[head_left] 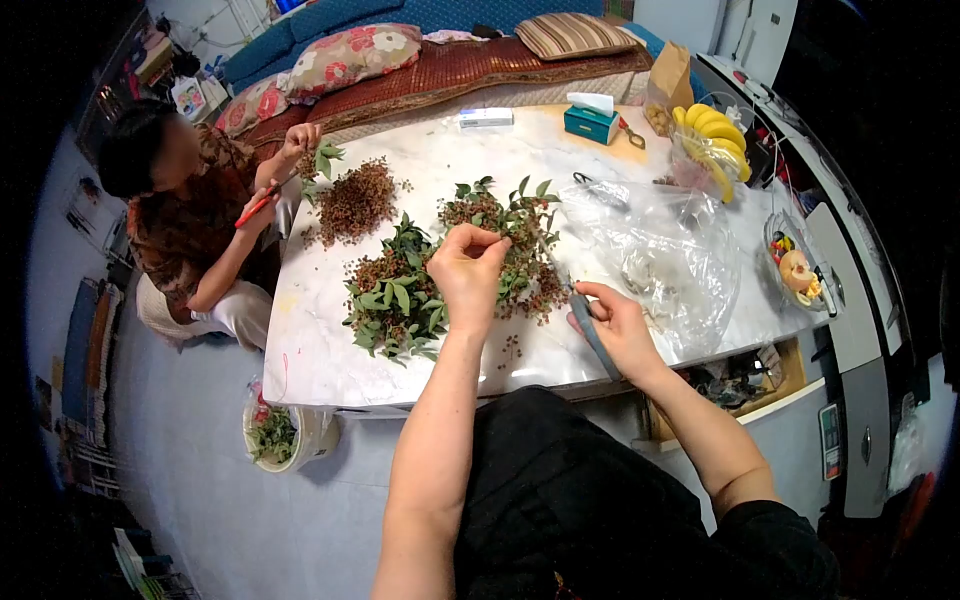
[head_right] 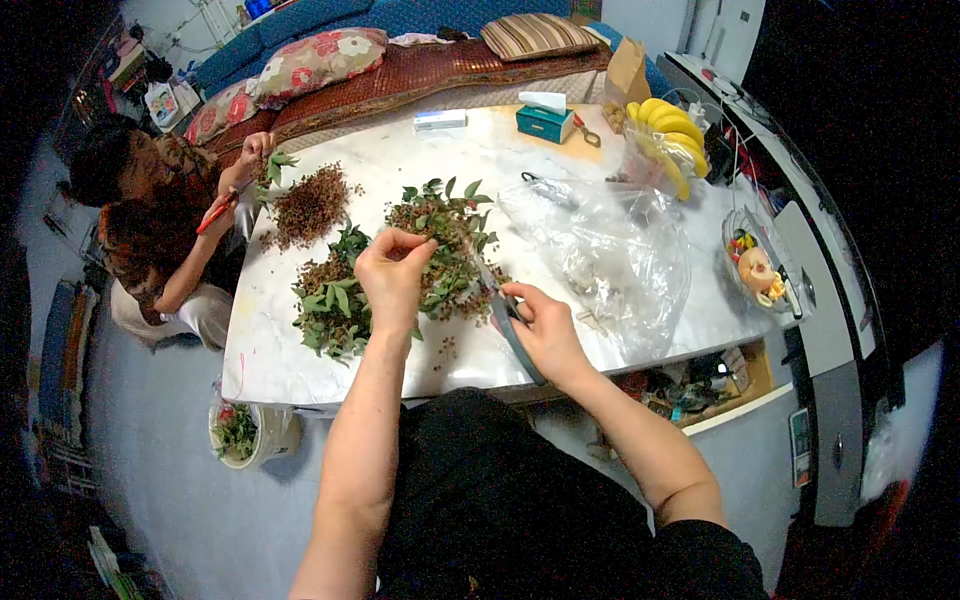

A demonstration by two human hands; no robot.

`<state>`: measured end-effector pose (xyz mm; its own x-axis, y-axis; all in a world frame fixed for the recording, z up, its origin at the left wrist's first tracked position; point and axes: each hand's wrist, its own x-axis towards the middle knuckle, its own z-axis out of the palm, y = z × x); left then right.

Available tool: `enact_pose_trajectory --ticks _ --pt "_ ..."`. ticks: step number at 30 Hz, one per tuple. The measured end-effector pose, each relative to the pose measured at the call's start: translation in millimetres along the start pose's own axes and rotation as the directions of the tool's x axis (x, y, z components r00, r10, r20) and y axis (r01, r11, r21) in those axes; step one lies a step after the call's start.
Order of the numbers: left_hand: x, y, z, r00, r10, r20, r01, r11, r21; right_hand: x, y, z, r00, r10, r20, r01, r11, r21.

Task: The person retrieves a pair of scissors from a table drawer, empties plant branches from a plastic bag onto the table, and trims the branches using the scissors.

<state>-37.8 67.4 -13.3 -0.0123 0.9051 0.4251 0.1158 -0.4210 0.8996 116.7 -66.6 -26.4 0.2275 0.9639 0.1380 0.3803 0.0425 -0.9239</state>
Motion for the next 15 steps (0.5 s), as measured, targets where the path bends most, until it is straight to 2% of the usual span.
enact_pose_trajectory --ticks 1,2,6,10,15 --pt "2 -1 -2 1.000 -0.001 0.000 0.001 1.000 0.001 0 0 1 0.995 0.100 0.029 -0.104 0.958 0.267" --pt "4 -3 -5 0.999 -0.030 -0.011 0.030 0.999 -0.018 -2 -3 -2 0.992 0.121 0.034 -0.126 0.943 0.309" --pt "9 -7 -10 0.996 -0.082 -0.031 0.081 0.996 -0.033 -1 -4 -11 0.965 0.252 0.077 -0.262 0.882 0.393" --pt "8 -9 -8 0.998 -0.061 -0.030 0.060 0.997 -0.038 -5 -7 -11 0.970 0.193 0.145 -0.234 0.902 0.362" --pt "6 -7 -6 0.999 0.033 -0.025 -0.033 0.999 0.018 -5 -9 -8 0.937 0.200 0.286 -0.326 0.793 0.515"
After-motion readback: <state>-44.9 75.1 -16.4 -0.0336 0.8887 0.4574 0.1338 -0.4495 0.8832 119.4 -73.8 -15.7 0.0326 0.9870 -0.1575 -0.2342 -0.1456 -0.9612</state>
